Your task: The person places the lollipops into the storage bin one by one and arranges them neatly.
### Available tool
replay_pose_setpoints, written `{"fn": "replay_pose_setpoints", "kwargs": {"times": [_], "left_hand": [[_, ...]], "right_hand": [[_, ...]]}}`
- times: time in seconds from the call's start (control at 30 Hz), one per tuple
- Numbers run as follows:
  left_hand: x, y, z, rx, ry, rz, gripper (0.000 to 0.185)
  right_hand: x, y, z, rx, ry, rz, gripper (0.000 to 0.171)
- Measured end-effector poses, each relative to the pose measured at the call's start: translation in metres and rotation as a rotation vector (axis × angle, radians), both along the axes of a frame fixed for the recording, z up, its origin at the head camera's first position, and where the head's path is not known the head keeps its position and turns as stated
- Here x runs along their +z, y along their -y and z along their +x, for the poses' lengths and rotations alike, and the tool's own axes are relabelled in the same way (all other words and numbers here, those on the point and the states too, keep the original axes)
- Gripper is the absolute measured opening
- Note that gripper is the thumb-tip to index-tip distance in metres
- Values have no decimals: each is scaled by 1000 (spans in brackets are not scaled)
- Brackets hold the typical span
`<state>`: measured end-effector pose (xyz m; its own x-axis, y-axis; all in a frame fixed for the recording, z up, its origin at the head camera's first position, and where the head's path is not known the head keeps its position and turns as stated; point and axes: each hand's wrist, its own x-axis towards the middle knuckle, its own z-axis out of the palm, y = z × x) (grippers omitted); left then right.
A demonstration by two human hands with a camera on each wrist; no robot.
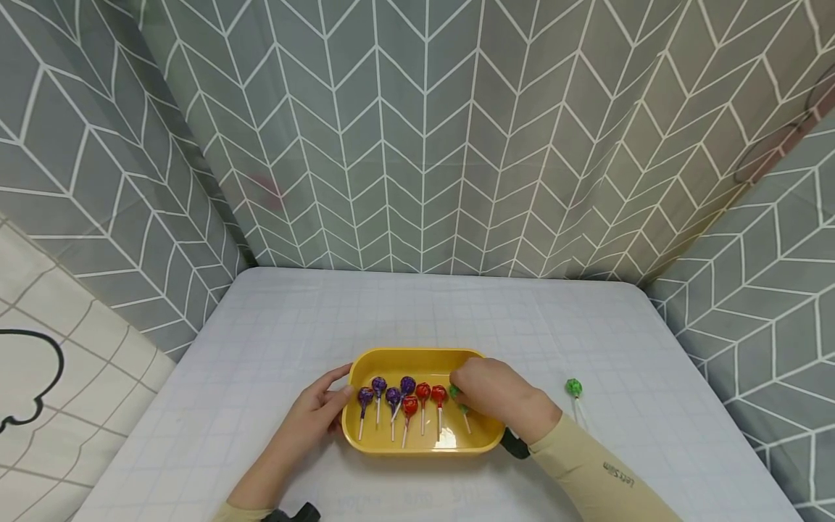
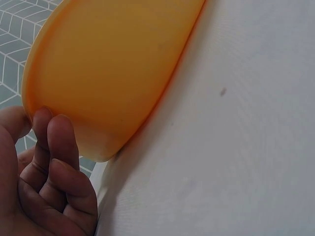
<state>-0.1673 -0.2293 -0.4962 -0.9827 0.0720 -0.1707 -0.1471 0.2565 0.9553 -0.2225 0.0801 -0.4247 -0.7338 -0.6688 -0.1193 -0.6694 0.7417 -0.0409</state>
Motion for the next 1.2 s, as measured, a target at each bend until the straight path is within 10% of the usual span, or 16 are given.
{"fn": "replay_pose_setpoints", "kwargs": {"times": [1.2], "left_hand": [[-1,0,0,-2,2,7,50]], "right_hand": [[-10,-1,6,-50,-56,-49,26]]}}
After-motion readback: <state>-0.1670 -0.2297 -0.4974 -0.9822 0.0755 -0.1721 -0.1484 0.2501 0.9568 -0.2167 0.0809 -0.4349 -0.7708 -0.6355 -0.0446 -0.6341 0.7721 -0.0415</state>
